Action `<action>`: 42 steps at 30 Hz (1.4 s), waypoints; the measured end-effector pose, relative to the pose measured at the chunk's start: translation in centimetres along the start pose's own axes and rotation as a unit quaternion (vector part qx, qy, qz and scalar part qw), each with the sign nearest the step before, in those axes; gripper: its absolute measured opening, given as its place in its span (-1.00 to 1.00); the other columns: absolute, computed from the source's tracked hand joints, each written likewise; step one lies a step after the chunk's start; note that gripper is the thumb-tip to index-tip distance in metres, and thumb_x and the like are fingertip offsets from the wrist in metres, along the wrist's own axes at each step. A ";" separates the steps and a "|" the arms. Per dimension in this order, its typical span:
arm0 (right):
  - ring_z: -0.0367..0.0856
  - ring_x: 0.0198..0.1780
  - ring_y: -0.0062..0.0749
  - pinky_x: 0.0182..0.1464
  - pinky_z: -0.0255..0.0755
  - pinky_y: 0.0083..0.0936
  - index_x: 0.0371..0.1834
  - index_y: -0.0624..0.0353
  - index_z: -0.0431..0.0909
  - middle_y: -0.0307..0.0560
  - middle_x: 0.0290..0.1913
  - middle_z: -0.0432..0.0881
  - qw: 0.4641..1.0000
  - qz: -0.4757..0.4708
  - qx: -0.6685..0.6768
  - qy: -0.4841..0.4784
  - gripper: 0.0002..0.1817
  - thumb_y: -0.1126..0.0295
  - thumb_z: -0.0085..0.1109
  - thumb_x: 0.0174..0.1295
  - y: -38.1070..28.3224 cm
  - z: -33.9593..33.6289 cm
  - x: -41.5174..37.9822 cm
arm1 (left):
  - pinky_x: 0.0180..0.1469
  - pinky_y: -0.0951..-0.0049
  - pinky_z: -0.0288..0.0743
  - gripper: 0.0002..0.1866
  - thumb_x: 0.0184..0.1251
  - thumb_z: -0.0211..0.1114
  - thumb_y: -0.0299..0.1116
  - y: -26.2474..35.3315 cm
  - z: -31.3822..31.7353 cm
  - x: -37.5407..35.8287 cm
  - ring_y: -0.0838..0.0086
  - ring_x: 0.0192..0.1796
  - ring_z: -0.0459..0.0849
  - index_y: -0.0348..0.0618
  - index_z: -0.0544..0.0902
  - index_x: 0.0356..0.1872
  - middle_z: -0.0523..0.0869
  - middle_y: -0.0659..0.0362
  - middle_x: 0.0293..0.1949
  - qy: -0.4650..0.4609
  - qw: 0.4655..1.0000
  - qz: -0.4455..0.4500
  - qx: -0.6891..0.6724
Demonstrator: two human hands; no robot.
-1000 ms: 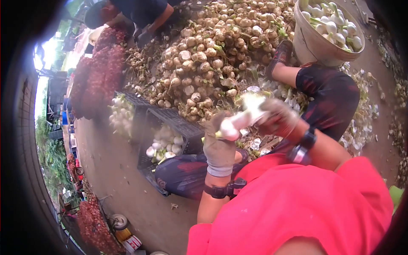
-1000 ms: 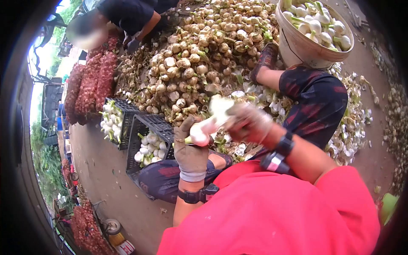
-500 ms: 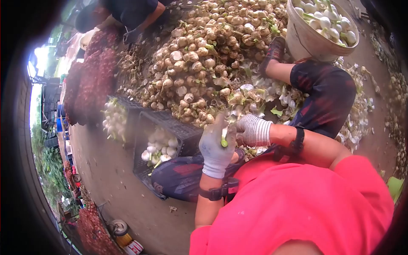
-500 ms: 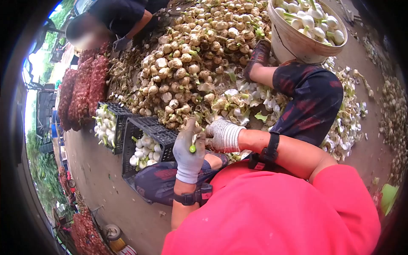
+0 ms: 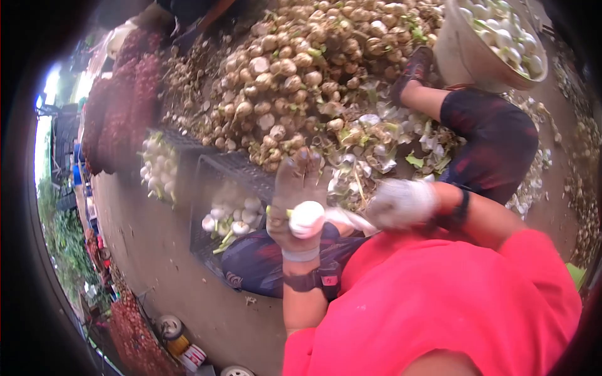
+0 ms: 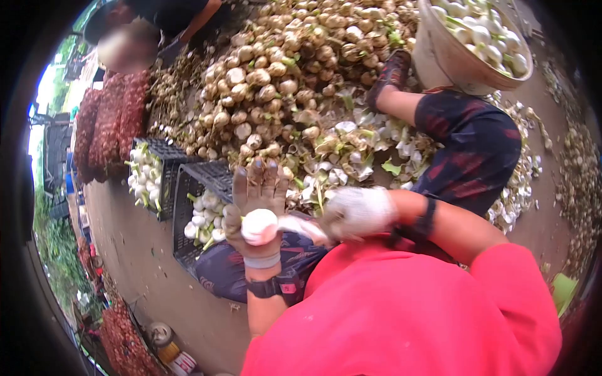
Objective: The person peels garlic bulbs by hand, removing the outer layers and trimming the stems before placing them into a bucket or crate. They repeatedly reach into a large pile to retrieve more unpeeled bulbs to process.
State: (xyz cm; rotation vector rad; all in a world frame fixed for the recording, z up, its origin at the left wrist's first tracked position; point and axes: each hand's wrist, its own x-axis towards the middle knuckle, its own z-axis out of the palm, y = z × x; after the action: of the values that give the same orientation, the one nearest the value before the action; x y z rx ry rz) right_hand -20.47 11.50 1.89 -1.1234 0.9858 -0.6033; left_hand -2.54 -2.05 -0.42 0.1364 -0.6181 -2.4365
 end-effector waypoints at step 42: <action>0.45 -0.43 -0.64 -0.40 0.38 -0.63 -0.18 0.27 0.57 -0.27 -0.47 0.55 0.920 -0.093 0.212 0.315 -0.74 0.27 0.07 0.32 0.3 1.8 -1.2 | -0.12 0.32 0.48 -0.38 -0.21 0.48 -0.44 -2.5 6.5 -2.2 0.20 -0.17 0.55 -0.30 0.50 0.02 0.53 0.00 -0.19 -0.055 0.628 0.111 0.769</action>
State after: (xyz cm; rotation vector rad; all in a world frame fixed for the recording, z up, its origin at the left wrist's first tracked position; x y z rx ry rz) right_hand -19.48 13.40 2.18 -0.6364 1.2156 -1.3207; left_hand -3.64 3.64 4.01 0.5256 -2.3975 -1.0045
